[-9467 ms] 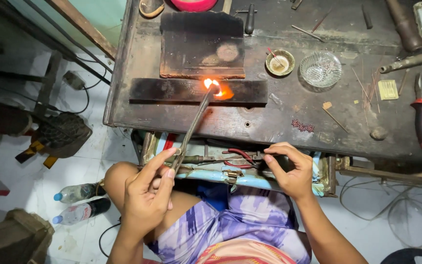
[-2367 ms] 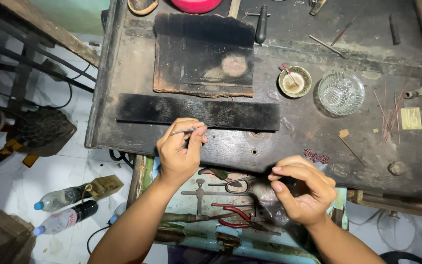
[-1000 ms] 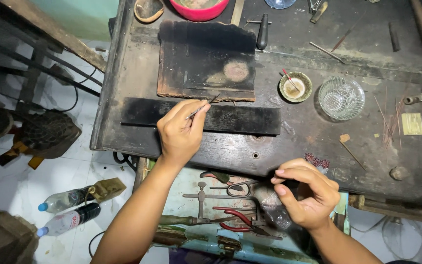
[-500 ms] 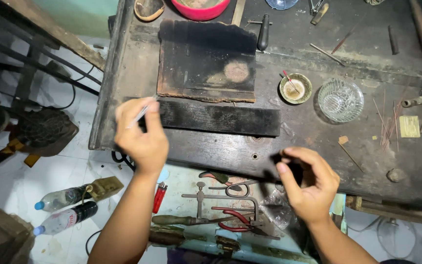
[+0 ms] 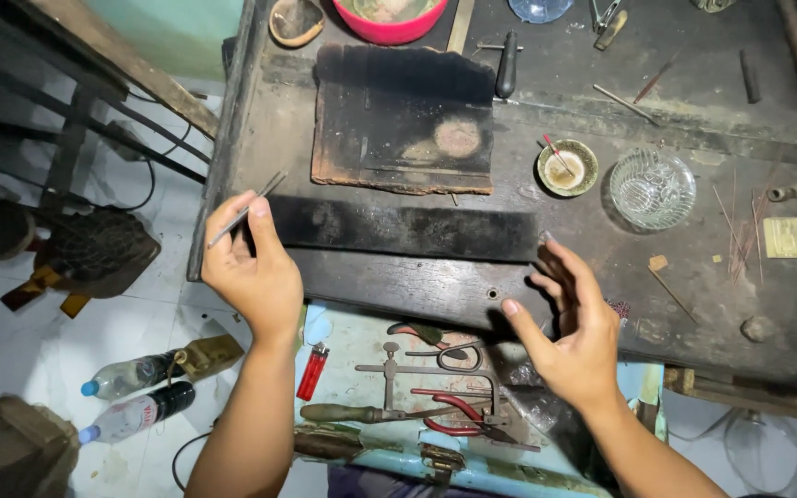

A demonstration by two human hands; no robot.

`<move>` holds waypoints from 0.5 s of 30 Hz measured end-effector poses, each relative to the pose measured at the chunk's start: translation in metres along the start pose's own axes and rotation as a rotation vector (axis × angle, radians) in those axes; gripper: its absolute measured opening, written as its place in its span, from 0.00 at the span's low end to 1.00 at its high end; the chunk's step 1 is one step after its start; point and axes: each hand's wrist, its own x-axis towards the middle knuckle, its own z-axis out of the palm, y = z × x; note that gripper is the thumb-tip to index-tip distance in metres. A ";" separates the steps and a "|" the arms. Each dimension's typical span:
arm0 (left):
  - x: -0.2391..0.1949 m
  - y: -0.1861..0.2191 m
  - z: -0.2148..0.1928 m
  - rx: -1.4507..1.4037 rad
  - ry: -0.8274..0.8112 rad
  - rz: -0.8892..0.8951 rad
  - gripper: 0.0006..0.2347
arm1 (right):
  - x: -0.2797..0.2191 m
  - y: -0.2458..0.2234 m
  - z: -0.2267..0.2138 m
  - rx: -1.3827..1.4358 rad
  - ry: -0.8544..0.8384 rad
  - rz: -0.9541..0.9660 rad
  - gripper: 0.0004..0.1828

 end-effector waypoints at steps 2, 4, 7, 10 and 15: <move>0.001 0.010 -0.004 0.021 -0.011 -0.025 0.03 | -0.003 -0.009 -0.002 -0.039 -0.036 0.022 0.37; 0.002 0.017 -0.005 0.038 -0.021 -0.049 0.04 | -0.004 -0.013 -0.003 -0.080 -0.069 0.041 0.36; 0.002 0.022 -0.008 0.089 -0.070 -0.075 0.03 | -0.006 -0.014 -0.004 -0.080 -0.050 0.072 0.35; 0.001 0.024 -0.011 0.228 -0.096 -0.048 0.03 | -0.006 -0.018 -0.006 -0.087 -0.067 0.075 0.34; 0.012 0.036 -0.003 0.188 -0.467 0.283 0.01 | -0.001 -0.018 -0.008 -0.080 -0.066 0.111 0.33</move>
